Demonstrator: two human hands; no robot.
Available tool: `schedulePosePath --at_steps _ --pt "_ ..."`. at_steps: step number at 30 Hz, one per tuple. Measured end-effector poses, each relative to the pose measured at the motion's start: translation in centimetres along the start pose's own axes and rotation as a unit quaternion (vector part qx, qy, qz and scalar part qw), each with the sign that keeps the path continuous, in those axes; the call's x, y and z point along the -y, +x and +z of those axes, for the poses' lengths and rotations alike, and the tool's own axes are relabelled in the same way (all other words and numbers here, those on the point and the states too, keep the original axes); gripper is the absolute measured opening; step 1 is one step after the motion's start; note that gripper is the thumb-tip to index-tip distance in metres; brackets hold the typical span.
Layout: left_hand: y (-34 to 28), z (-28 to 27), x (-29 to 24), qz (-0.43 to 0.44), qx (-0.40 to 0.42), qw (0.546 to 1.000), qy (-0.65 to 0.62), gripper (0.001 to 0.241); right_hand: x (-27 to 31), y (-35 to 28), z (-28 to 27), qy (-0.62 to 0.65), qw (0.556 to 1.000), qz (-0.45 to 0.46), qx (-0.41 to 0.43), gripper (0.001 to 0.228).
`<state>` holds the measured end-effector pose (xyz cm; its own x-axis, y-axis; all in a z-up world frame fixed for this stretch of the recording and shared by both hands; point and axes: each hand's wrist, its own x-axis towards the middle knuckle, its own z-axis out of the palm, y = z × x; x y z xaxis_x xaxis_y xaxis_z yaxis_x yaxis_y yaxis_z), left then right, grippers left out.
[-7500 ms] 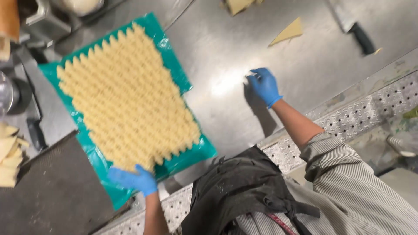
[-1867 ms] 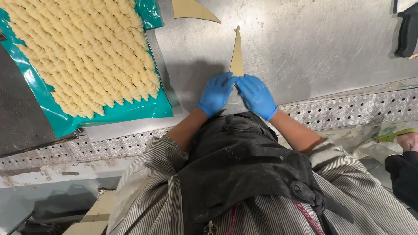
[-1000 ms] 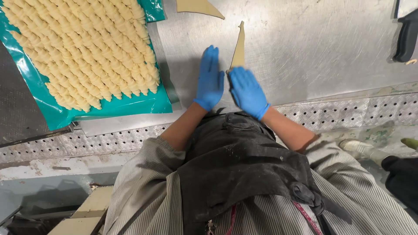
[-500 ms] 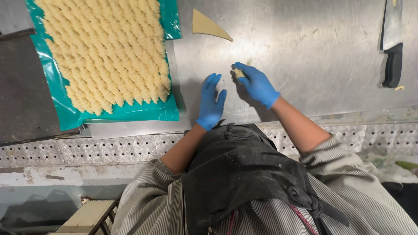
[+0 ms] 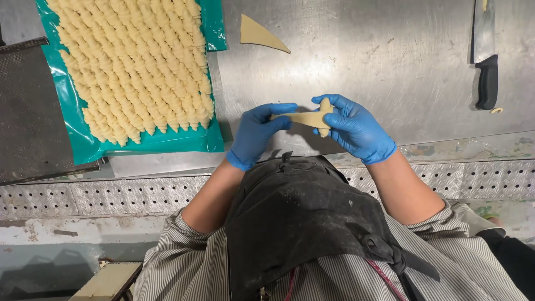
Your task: Manually rolling triangular pieces of dough into croissant shapes and arranging them on a prepared tray.
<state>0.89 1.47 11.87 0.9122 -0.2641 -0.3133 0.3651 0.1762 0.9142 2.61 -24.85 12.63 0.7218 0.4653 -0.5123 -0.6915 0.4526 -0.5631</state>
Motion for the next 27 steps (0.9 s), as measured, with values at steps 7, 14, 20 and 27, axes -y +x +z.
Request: schedulePosePath --at_steps 7,14,20,27 --pt "-1.0 1.0 -1.9 -0.040 0.009 0.999 0.034 0.027 1.4 -1.9 1.8 -0.035 0.999 0.015 0.016 0.054" --pt "-2.1 2.9 -3.1 -0.019 -0.018 0.997 0.068 0.026 1.1 -2.3 2.2 -0.062 0.998 0.020 0.000 0.055" --pt "-3.4 3.4 -4.7 -0.024 -0.069 0.989 0.131 0.024 1.4 -2.4 1.8 -0.038 0.998 0.029 0.043 0.057" --pt "-5.8 2.6 -6.2 -0.015 -0.123 0.976 0.177 0.023 0.6 -1.7 2.6 -0.060 0.993 0.023 0.102 0.054"
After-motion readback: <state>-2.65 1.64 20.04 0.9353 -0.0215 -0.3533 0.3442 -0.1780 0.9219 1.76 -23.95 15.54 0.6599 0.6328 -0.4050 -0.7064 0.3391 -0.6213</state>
